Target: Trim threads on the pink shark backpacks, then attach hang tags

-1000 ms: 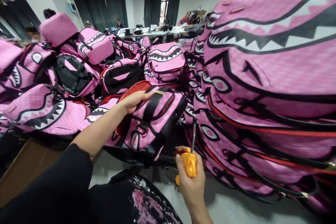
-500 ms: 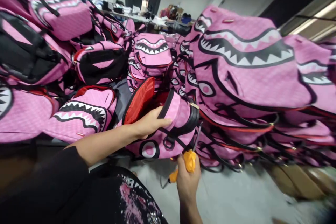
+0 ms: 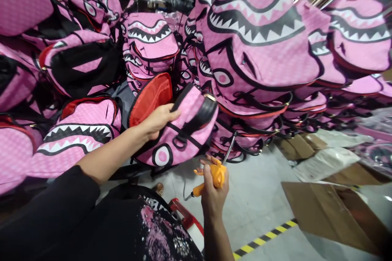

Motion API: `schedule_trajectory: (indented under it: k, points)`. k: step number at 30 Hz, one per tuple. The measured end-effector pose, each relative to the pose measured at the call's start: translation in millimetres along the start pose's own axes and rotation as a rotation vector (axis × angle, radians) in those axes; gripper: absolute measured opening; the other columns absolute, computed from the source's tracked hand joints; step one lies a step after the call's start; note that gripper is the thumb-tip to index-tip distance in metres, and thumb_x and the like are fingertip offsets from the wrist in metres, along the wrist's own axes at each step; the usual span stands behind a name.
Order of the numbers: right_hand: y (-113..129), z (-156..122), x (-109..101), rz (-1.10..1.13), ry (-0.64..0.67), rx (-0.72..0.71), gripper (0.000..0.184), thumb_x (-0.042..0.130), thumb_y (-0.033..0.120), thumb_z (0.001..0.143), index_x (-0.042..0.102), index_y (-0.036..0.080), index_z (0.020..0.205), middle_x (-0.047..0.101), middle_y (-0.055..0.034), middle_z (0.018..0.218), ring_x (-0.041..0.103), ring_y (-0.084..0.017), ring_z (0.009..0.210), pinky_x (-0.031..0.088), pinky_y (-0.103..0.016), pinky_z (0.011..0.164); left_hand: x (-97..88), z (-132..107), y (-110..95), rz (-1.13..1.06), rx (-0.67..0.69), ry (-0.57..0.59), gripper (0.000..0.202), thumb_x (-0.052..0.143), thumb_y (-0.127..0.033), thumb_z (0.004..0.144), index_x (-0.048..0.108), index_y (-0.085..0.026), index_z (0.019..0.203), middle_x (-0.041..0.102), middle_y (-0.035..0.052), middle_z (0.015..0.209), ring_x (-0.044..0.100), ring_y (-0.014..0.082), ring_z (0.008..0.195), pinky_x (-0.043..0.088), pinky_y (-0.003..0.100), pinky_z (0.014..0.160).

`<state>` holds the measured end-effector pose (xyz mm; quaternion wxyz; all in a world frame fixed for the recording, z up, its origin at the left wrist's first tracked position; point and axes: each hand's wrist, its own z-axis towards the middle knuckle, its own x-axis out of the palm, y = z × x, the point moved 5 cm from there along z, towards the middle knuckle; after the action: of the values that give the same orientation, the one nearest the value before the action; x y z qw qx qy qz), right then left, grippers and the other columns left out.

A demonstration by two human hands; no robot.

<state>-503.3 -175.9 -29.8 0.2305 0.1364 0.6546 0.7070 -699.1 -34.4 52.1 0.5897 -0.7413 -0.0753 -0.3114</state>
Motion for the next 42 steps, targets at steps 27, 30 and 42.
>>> schedule_trajectory:
  k: [27, 30, 42]
  points:
    - [-51, -25, 97, -0.024, 0.335, 0.011, 0.055, 0.062, 0.047, 0.082, 0.051, 0.019, 0.128, 0.056, -0.0121, 0.132, 0.055, -0.025, 0.121, 0.043, -0.041, 0.105, -127.3, -89, -40, -0.130, 0.309, -0.399, 0.028, 0.074, -0.026, 0.074, 0.067, -0.017, 0.100, 0.072, 0.0020, 0.080, 0.071, 0.0181, 0.076, 0.060, 0.031, 0.077]
    - [-47, -20, 111, -0.026, 0.412, -0.088, 0.051, 0.063, 0.042, 0.082, 0.053, 0.019, 0.126, 0.051, -0.0131, 0.139, 0.050, -0.026, 0.126, 0.040, -0.044, 0.109, -148.2, -120, -37, -0.125, 0.295, -0.547, 0.022, 0.077, -0.022, 0.069, 0.068, -0.017, 0.089, 0.071, 0.0008, 0.073, 0.071, 0.0185, 0.072, 0.060, 0.031, 0.077]
    - [-38, -31, 176, -0.060, 0.855, -0.152, 0.044, 0.058, 0.041, 0.083, 0.056, 0.018, 0.120, 0.066, -0.0099, 0.112, 0.065, -0.022, 0.096, 0.053, -0.032, 0.084, -181.6, -205, -30, 0.058, 0.427, -0.938, 0.044, 0.080, -0.035, 0.067, 0.068, -0.014, 0.103, 0.072, 0.0085, 0.103, 0.064, 0.0256, 0.109, 0.050, 0.034, 0.097]
